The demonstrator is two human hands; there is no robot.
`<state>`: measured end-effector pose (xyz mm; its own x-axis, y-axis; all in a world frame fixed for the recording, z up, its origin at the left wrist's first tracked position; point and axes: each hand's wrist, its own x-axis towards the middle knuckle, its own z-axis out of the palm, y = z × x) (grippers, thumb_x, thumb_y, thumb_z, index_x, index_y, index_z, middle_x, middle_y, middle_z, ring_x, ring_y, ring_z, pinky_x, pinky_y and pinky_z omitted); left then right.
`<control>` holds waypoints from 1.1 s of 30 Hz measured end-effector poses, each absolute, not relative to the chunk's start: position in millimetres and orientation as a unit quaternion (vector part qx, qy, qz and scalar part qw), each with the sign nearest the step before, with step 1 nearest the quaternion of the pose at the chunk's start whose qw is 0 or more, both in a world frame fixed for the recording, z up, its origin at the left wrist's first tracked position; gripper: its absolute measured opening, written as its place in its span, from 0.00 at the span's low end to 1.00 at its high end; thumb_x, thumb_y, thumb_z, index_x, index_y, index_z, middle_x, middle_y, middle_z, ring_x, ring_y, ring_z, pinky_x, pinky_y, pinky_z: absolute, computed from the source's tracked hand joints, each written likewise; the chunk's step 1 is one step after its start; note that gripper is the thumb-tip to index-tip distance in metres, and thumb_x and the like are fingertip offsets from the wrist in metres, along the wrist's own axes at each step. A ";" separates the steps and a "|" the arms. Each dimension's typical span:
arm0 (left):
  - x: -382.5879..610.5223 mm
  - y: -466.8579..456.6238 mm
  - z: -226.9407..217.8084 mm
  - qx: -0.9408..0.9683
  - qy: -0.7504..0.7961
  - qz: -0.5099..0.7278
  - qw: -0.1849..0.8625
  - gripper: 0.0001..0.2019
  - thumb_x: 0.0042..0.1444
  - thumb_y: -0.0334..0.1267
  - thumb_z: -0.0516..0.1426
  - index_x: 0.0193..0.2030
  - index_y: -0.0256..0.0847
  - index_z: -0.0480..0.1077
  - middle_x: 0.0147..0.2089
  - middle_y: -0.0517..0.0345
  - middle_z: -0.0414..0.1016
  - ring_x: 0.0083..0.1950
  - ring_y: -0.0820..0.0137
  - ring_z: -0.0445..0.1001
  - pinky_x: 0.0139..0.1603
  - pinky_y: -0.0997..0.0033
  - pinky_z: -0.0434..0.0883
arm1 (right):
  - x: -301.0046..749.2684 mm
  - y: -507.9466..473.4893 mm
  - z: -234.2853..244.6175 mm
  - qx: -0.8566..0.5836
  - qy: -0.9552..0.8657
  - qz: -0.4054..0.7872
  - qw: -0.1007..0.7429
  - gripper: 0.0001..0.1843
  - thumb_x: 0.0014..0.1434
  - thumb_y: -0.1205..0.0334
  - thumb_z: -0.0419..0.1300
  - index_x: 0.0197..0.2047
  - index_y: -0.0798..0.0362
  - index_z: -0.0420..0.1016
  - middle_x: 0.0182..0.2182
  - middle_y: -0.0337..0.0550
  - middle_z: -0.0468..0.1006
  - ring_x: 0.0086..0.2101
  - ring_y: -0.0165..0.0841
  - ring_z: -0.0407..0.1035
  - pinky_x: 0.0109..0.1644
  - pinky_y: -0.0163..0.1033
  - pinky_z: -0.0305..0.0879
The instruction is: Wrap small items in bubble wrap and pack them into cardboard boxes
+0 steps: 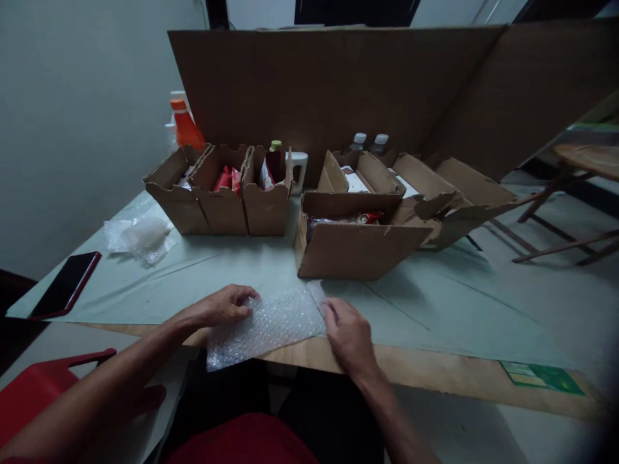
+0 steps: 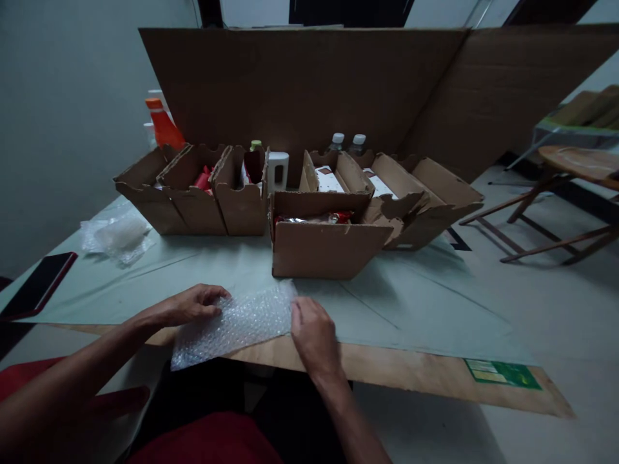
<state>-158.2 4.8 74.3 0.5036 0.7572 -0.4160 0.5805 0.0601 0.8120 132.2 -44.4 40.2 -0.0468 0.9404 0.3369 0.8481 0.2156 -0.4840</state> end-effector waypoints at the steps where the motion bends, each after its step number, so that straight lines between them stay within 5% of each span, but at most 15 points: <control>1: -163.8 5.4 75.4 0.681 0.492 0.078 0.536 0.20 0.46 0.37 0.55 0.48 0.35 0.72 0.28 0.65 0.61 0.29 0.74 0.58 0.29 0.75 0.57 | 145.9 -44.6 44.0 -0.632 -0.696 0.097 0.326 0.16 0.68 0.58 0.49 0.38 0.53 0.76 0.32 0.44 0.80 0.32 0.35 0.72 0.37 0.37 0.66; 6: -183.9 22.6 88.9 0.699 0.496 0.098 0.505 0.23 0.51 0.41 0.56 0.53 0.36 0.70 0.28 0.66 0.61 0.29 0.74 0.60 0.30 0.75 0.59 | 194.5 -55.3 61.6 -0.684 -0.580 0.177 0.406 0.19 0.61 0.46 0.55 0.34 0.52 0.76 0.24 0.37 0.74 0.25 0.32 0.68 0.30 0.34 0.63; 11: -170.5 50.7 96.5 0.793 0.533 0.028 0.294 0.21 0.54 0.34 0.54 0.56 0.39 0.71 0.32 0.60 0.73 0.32 0.69 0.72 0.35 0.72 0.67 | 197.6 -63.8 39.2 -0.726 -0.608 0.057 0.314 0.19 0.63 0.49 0.51 0.37 0.52 0.78 0.30 0.46 0.81 0.30 0.37 0.72 0.36 0.39 0.63; 15: -159.5 44.8 84.0 0.816 0.567 0.003 0.114 0.19 0.54 0.29 0.56 0.53 0.38 0.74 0.49 0.44 0.78 0.52 0.54 0.75 0.54 0.54 0.69 | 213.2 -72.7 27.0 -0.738 -0.623 -0.113 0.233 0.24 0.66 0.50 0.48 0.50 0.58 0.76 0.44 0.58 0.81 0.42 0.47 0.74 0.44 0.47 0.64; 19: -138.4 6.3 64.0 0.839 0.532 0.114 -0.019 0.22 0.59 0.32 0.57 0.61 0.38 0.69 0.67 0.37 0.65 0.66 0.48 0.64 0.64 0.45 0.63 | 204.8 -71.2 42.3 -0.714 -0.629 -0.177 0.251 0.24 0.68 0.50 0.48 0.57 0.57 0.72 0.55 0.60 0.75 0.49 0.50 0.70 0.49 0.53 0.64; 25: -95.7 -33.9 35.0 0.904 0.411 0.109 0.049 0.31 0.63 0.45 0.56 0.71 0.41 0.57 0.74 0.43 0.57 0.75 0.51 0.53 0.73 0.40 0.50 | 99.1 -41.9 36.0 -0.518 -0.826 0.007 0.223 0.22 0.66 0.67 0.50 0.62 0.52 0.69 0.62 0.49 0.72 0.61 0.41 0.63 0.62 0.48 0.60; 29: -150.5 -32.7 22.4 0.868 0.491 0.040 0.061 0.27 0.68 0.50 0.48 0.72 0.49 0.56 0.75 0.49 0.55 0.75 0.47 0.51 0.70 0.32 0.46 | 134.8 -52.1 5.4 -0.548 -0.814 0.005 0.192 0.23 0.67 0.60 0.52 0.63 0.51 0.71 0.62 0.51 0.72 0.62 0.44 0.63 0.62 0.53 0.60; 33: -217.9 -39.1 23.1 0.822 0.564 0.068 0.038 0.24 0.67 0.49 0.48 0.67 0.48 0.65 0.72 0.50 0.62 0.73 0.50 0.57 0.69 0.41 0.54 | 235.7 -80.1 0.1 -0.665 -0.720 -0.038 0.193 0.24 0.68 0.50 0.47 0.57 0.50 0.75 0.58 0.51 0.75 0.58 0.46 0.67 0.57 0.53 0.63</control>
